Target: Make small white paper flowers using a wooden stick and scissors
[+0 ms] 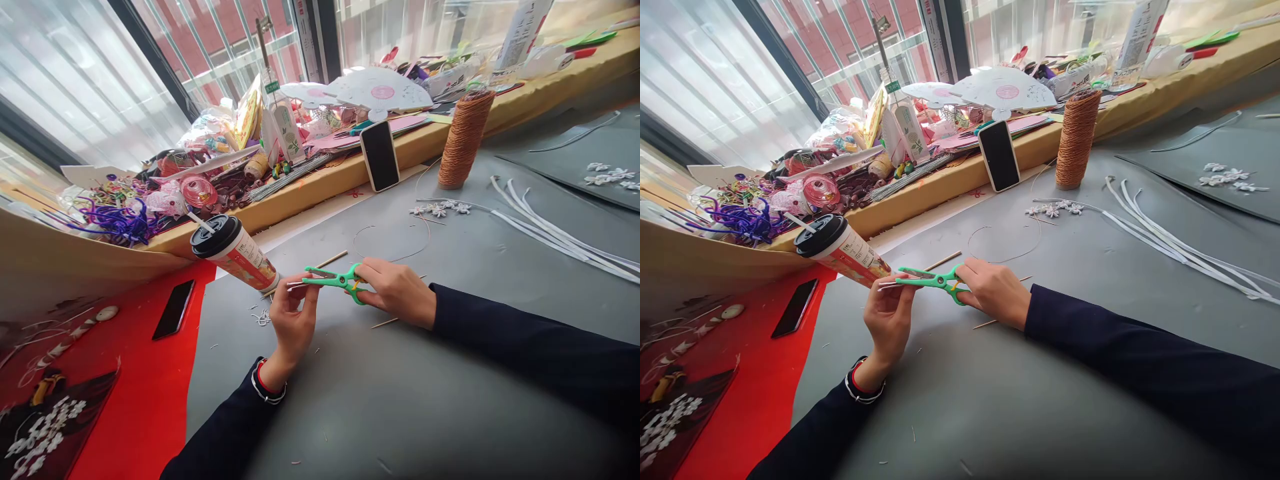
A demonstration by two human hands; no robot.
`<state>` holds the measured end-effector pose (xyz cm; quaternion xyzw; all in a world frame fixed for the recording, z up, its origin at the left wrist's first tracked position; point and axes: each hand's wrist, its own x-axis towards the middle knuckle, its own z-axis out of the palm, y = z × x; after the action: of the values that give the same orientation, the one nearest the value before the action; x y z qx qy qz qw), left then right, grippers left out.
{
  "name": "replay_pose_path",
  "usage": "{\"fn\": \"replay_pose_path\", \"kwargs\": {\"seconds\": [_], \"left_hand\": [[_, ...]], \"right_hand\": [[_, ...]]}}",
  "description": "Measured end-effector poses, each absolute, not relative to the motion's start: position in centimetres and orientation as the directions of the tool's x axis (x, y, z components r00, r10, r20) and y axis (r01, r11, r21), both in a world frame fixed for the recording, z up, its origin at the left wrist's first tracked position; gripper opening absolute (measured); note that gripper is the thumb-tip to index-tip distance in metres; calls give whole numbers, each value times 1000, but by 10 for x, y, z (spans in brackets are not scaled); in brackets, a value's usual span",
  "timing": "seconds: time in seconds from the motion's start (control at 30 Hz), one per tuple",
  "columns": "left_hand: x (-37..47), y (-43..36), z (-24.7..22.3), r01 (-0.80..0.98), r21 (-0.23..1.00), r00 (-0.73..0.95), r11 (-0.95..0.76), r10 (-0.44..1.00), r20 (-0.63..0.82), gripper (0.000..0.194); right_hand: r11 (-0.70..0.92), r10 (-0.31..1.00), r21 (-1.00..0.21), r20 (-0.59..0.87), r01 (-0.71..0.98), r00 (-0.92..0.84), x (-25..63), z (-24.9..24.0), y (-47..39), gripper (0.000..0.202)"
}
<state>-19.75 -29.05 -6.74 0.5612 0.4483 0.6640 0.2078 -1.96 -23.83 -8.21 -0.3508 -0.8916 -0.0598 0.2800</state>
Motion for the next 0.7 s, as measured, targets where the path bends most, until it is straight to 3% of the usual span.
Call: {"fn": "replay_pose_path", "kwargs": {"seconds": [0.3, 0.47, 0.57, 0.7], "left_hand": [[-196, -289, -64, 198, 867, -307, -457, 811, 498, 13], [-196, -288, -59, 139, 883, -304, -448, 829, 469, 13], [-196, -288, -59, 99, 881, -317, -462, 825, 468, 13], [-194, -288, -60, 39, 909, -315, -414, 859, 404, 14]], "right_hand": [[754, 620, -175, 506, 633, -599, -21, -82, -238, 13], [701, 680, -279, 540, 656, -496, -22, -82, -235, 21], [703, 653, -252, 600, 665, -463, -22, -80, -234, 35], [739, 582, -149, 632, 657, -511, -23, -79, -234, 38]]}}
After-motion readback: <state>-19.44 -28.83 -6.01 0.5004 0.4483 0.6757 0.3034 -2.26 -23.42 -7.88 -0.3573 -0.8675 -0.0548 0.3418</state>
